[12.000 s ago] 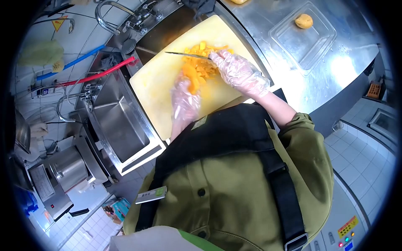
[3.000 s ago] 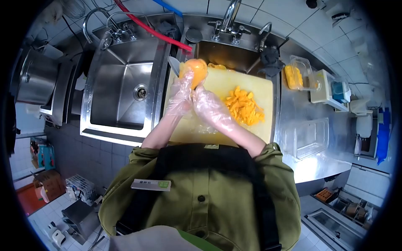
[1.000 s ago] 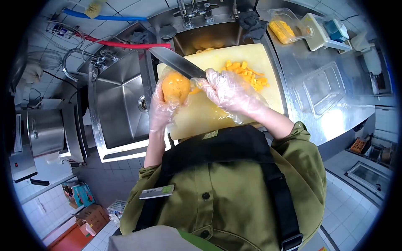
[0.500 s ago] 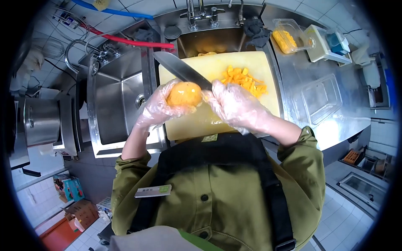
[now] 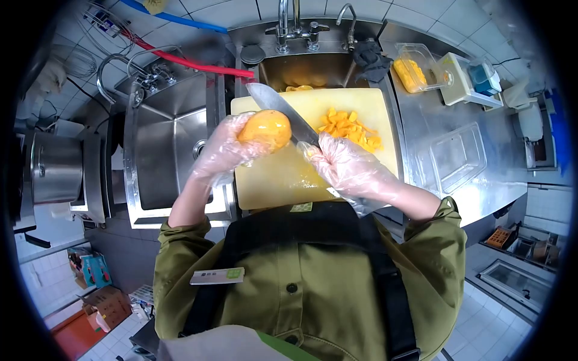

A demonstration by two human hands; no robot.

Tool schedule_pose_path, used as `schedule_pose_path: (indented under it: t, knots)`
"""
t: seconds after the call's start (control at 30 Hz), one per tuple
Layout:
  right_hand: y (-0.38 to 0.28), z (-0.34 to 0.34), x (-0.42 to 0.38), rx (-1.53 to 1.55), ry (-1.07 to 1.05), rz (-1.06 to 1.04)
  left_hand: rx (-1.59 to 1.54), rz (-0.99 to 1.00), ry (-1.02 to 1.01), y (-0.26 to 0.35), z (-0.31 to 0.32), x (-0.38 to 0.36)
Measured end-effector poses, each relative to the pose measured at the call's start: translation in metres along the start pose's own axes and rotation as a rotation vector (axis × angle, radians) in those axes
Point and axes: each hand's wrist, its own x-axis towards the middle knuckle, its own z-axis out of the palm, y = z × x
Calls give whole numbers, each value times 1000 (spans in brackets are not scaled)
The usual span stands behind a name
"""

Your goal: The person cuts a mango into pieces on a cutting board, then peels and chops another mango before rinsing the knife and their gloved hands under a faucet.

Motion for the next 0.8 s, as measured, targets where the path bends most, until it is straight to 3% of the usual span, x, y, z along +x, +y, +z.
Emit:
schedule_pose_path:
  t: [0.2, 0.33, 0.43, 0.47, 0.57, 0.67, 0.77, 0.8]
  knots:
    - [-6, 2, 12, 33, 63, 12, 32, -31, -10, 7, 5, 9]
    - [-16, 0, 5, -124, -25, 32, -94, -5, 53, 3, -7, 15]
    - [0, 13, 13, -778, 309, -385, 30, 116, 66, -13, 10, 25]
    - [4, 14, 21, -462, 283, -246, -55, 124, 64, -18, 10, 27]
    - [3, 13, 23, -445, 313, -292, -144, 50, 124, -2, 12, 20]
    - [-11, 7, 28, -322, 108, 18, -30, 14, 208, -14, 9, 30]
    - [-3, 17, 41, -277, 130, -32, -661, 279, 282, -55, 32, 55]
    - [-7, 14, 43, -238, 78, 19, -623, 278, 372, -50, 36, 56]
